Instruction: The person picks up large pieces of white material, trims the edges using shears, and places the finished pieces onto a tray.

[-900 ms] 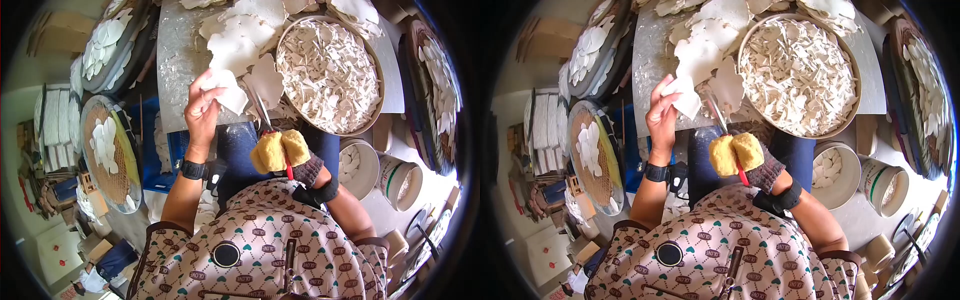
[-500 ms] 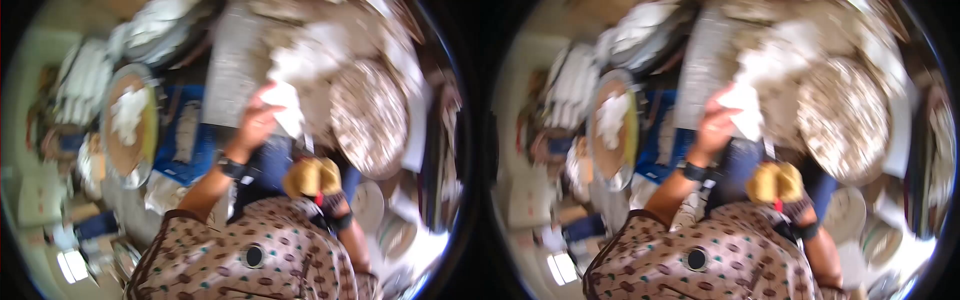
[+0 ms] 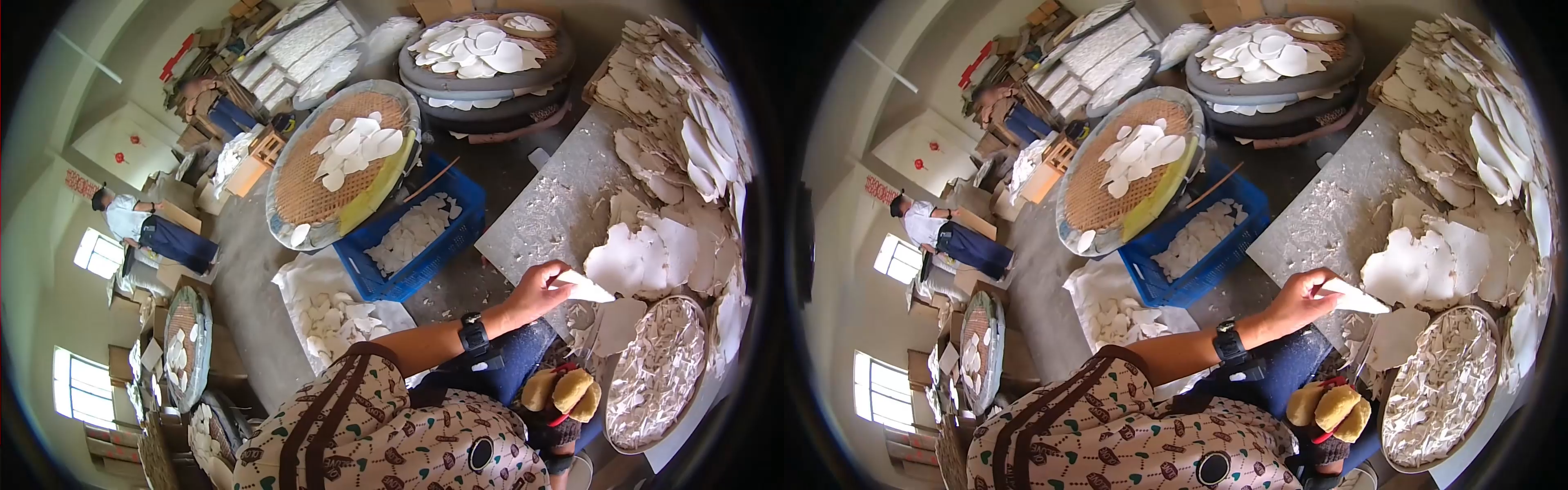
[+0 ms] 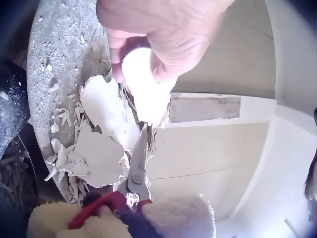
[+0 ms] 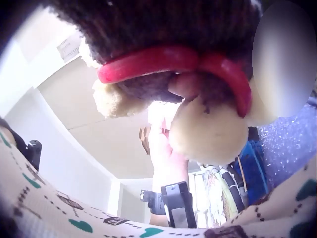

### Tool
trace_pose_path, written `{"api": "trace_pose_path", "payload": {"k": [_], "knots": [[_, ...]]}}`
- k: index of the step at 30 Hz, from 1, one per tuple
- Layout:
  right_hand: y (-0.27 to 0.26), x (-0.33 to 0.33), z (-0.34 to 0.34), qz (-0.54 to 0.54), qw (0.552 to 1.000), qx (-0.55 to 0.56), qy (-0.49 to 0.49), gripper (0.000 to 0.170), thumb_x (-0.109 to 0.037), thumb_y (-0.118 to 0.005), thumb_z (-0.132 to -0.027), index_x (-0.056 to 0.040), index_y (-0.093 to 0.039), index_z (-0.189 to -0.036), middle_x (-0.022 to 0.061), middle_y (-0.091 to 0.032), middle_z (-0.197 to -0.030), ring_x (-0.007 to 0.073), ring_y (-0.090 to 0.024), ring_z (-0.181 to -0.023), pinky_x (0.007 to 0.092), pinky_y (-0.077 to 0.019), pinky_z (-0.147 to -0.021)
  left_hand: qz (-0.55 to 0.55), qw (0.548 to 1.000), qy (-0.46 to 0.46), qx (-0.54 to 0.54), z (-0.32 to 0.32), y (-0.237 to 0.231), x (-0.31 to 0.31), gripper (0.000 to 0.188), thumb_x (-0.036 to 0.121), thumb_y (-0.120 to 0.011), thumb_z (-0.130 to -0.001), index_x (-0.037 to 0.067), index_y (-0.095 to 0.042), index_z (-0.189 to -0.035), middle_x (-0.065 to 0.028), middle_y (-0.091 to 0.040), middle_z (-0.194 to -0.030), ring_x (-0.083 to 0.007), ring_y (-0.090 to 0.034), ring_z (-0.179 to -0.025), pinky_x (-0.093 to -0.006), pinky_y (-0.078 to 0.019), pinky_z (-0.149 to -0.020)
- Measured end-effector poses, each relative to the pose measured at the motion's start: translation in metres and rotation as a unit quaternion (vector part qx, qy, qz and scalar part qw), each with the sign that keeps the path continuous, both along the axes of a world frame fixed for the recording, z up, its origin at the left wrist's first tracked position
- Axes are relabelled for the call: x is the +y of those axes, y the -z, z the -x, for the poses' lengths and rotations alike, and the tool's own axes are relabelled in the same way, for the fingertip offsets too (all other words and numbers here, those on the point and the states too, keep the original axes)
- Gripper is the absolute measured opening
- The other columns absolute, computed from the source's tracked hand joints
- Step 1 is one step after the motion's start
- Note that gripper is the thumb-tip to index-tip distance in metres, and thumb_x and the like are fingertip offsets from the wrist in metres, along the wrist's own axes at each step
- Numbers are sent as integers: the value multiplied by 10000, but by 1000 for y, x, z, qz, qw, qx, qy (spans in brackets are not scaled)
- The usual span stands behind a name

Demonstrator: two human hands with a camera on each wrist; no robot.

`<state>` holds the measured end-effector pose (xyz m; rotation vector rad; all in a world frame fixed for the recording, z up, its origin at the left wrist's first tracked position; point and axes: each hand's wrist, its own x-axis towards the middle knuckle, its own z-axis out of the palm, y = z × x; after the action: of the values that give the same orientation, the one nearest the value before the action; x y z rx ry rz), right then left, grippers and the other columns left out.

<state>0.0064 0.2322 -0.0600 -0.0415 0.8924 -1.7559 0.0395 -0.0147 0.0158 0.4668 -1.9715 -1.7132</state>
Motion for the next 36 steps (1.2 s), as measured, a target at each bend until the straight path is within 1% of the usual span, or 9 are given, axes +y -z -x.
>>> {"api": "trace_pose_path", "payload": {"k": [2,5,11,17,36], "knots": [[2,4,1,-6,1000,3,-2,297,-187,-541,-852,-5,-514,-1085,111,-571,-1017,203,-567,-920,355,-475,-824,-96,995,22,32,0,-3,4,159,64,-524,-877,-17,-523,-1013,-87,-605,-931,-125,-612,-718,-225,-515,-582],[5,8,1,-13,1000,7,-3,296,-194,-535,-855,-7,-511,-1084,110,-567,-1016,203,-562,-922,354,-470,-829,-206,977,59,7,-6,-18,8,195,101,-497,-901,-16,-478,-1056,-124,-610,-903,-151,-627,-661,-230,-528,-559],[10,19,0,-21,1000,14,1,296,-208,-522,-861,-12,-504,-1082,109,-557,-1013,205,-553,-926,354,-459,-839,-215,976,44,-8,-8,-21,14,195,124,-508,-897,2,-447,-1036,-108,-610,-864,-131,-619,-632,-235,-520,-542],[14,25,0,-25,1000,16,3,296,-221,-508,-867,-16,-498,-1081,108,-548,-1011,207,-544,-930,353,-448,-849,-203,978,51,-20,-10,-18,16,204,131,-518,-890,2,-431,-1021,-96,-610,-826,-125,-615,-609,-225,-500,-506],[26,30,-1,-39,999,24,-3,301,-265,-467,-887,-30,-478,-1075,104,-518,-1002,212,-514,-943,351,-413,-882,-200,977,59,-42,-14,-20,18,211,148,-521,-888,6,-451,-1028,-76,-607,-807,-103,-601,-592,-209,-486,-504]]}}
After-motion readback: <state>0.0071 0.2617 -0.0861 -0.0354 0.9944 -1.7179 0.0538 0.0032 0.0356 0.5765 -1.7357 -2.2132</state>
